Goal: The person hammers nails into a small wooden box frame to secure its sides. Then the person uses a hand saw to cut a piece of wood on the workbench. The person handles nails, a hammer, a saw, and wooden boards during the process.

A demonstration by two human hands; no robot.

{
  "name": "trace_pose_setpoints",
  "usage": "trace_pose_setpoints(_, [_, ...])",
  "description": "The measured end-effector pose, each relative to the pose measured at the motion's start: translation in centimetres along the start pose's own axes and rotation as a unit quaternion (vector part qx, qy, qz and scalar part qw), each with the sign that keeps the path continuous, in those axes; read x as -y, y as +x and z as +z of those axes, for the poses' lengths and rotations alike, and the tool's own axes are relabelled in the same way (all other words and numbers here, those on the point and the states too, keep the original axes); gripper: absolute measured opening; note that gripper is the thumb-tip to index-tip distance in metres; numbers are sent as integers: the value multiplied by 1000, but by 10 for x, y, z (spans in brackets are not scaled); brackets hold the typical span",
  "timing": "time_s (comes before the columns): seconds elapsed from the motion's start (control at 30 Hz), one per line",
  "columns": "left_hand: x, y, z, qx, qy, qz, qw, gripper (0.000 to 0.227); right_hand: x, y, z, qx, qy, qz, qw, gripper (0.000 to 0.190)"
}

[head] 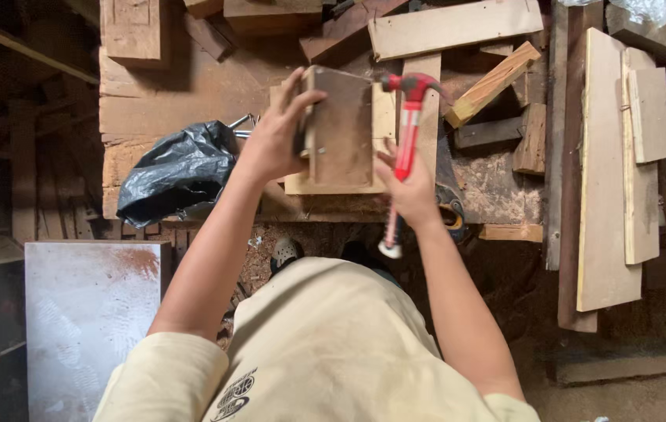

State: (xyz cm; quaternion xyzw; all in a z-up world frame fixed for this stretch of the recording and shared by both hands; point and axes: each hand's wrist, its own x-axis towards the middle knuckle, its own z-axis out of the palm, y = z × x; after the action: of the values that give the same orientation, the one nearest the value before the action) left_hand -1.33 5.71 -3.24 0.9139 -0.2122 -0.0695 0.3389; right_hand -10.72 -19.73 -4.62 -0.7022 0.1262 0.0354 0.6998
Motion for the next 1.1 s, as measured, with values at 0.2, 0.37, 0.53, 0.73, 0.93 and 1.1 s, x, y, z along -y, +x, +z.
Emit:
trace_pose_setpoints(0.2, [27, -11, 13, -75, -188, 78, 976, 105, -2, 6, 13, 36, -125, -75, 989, 36])
trace_pose_setpoints(0.37, [22, 11, 40, -55, -328, 111, 937, 104, 9, 3, -7, 36, -158, -213, 964, 37])
trace_pose_setpoints(0.53, [20, 13, 44, -27, -186, 98, 977, 127, 5, 9, -11, 17, -152, -120, 981, 38])
trace_pose_setpoints(0.73, [52, -2, 34, 53, -222, -61, 972, 105, 8, 9, -16, -28, -245, -186, 951, 42])
trace_pose_setpoints(0.93, [88, -46, 85, -107, -70, -83, 988, 40, 62, -33, 6, -82, -399, -343, 846, 14])
trace_pose_setpoints(1.1, [108, -64, 130, -234, 60, -95, 966, 27, 53, -56, 71, 171, -135, -148, 965, 42])
